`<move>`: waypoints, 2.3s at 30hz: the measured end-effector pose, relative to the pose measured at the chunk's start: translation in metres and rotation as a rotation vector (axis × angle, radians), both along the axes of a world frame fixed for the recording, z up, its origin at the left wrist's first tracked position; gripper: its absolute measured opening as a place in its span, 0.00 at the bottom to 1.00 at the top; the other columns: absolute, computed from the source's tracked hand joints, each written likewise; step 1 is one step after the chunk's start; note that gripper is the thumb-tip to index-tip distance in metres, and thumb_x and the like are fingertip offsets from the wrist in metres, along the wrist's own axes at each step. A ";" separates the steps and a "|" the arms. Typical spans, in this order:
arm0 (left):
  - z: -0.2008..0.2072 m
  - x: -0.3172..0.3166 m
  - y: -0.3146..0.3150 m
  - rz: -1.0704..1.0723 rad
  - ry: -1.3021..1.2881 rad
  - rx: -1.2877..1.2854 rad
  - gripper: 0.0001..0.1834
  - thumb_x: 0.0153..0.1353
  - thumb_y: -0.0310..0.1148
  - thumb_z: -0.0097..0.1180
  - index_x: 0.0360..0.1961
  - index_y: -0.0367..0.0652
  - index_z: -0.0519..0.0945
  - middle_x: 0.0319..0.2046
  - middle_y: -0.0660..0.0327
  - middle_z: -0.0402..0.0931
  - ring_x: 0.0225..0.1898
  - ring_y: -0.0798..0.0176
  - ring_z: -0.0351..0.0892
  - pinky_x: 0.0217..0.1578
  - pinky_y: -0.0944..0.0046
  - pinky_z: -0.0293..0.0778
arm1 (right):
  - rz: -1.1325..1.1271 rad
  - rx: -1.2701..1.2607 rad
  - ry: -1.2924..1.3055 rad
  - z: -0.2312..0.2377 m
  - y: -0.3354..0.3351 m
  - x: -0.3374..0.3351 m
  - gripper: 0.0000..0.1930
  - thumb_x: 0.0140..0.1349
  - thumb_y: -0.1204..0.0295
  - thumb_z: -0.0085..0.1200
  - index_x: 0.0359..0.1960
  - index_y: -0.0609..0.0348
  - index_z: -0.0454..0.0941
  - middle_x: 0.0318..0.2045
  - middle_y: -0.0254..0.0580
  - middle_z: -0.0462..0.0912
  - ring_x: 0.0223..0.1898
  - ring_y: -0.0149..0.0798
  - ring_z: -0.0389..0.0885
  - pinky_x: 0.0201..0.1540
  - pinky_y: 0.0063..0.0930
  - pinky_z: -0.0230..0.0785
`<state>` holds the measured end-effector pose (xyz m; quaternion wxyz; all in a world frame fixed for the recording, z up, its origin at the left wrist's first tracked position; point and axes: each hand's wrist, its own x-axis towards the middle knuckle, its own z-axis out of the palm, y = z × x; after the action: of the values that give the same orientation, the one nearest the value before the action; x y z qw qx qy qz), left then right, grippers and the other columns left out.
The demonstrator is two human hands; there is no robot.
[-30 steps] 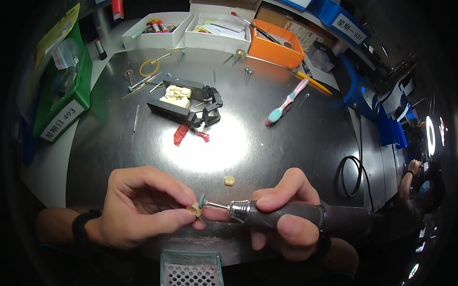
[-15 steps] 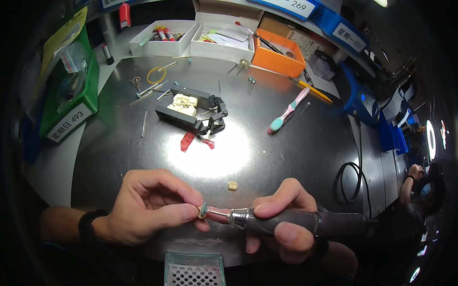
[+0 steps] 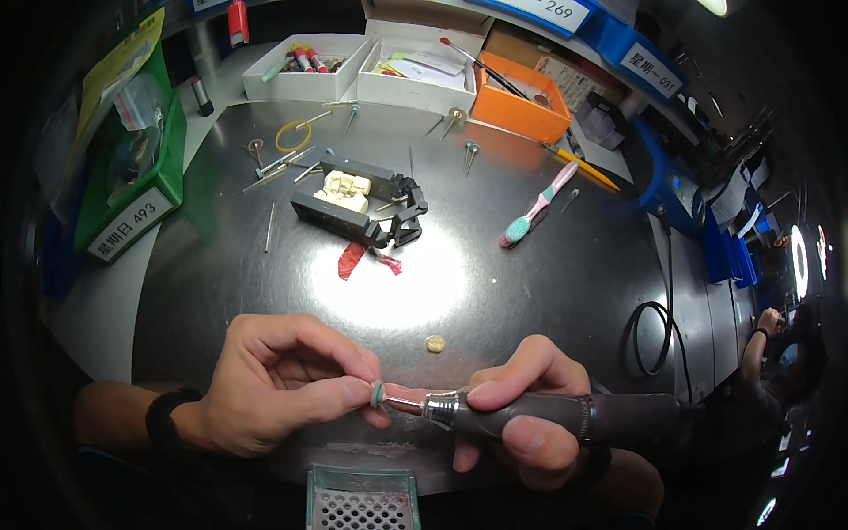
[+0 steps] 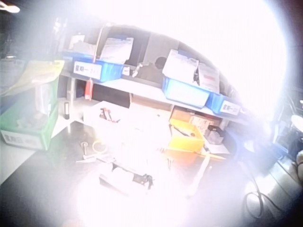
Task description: Polishing a small dental crown or prosthetic part using a handheld rotary grinding tool at a laboratory workbench.
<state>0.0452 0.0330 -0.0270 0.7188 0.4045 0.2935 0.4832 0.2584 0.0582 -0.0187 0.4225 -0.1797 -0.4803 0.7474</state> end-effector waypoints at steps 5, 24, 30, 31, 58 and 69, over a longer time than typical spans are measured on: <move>0.000 0.001 0.001 0.001 0.000 0.005 0.07 0.52 0.19 0.50 0.33 0.31 0.72 0.32 0.55 0.74 0.33 0.68 0.76 0.37 0.72 0.73 | -0.001 -0.009 -0.010 0.001 -0.001 -0.002 0.13 0.51 0.69 0.47 0.33 0.65 0.62 0.21 0.58 0.73 0.21 0.39 0.75 0.33 0.30 0.69; -0.002 0.001 0.001 0.044 0.039 0.025 0.07 0.51 0.20 0.51 0.33 0.31 0.72 0.29 0.57 0.75 0.32 0.70 0.76 0.37 0.73 0.72 | 0.015 -0.056 -0.009 0.000 0.000 -0.002 0.12 0.52 0.70 0.47 0.33 0.64 0.61 0.16 0.53 0.71 0.25 0.44 0.77 0.50 0.50 0.59; 0.000 0.002 -0.001 0.039 0.044 0.040 0.07 0.51 0.20 0.51 0.33 0.31 0.72 0.29 0.57 0.75 0.32 0.70 0.76 0.37 0.73 0.72 | 0.020 -0.076 -0.001 0.004 -0.001 -0.002 0.12 0.51 0.70 0.47 0.32 0.63 0.61 0.15 0.53 0.70 0.24 0.46 0.77 0.53 0.57 0.52; 0.000 0.002 -0.001 0.038 0.042 0.039 0.07 0.51 0.20 0.51 0.33 0.31 0.72 0.29 0.57 0.75 0.32 0.70 0.76 0.37 0.73 0.72 | 0.017 -0.088 0.033 0.003 0.000 -0.001 0.12 0.51 0.70 0.46 0.32 0.63 0.61 0.15 0.53 0.71 0.24 0.47 0.77 0.53 0.57 0.52; 0.003 0.005 -0.002 0.092 0.003 0.040 0.07 0.49 0.15 0.51 0.32 0.28 0.74 0.30 0.49 0.75 0.31 0.61 0.78 0.35 0.67 0.74 | -0.035 0.060 0.029 -0.004 -0.001 -0.006 0.13 0.56 0.66 0.44 0.38 0.58 0.57 0.24 0.56 0.72 0.34 0.50 0.75 0.46 0.51 0.62; 0.007 0.009 0.003 0.049 -0.095 -0.066 0.08 0.52 0.16 0.47 0.35 0.28 0.72 0.30 0.45 0.74 0.33 0.54 0.77 0.35 0.65 0.76 | -0.106 0.062 0.032 -0.001 -0.004 -0.008 0.15 0.55 0.68 0.45 0.38 0.62 0.56 0.22 0.52 0.69 0.27 0.39 0.74 0.53 0.53 0.56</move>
<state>0.0545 0.0359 -0.0201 0.7326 0.3499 0.2846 0.5097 0.2502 0.0542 -0.0199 0.4744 -0.1797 -0.4863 0.7114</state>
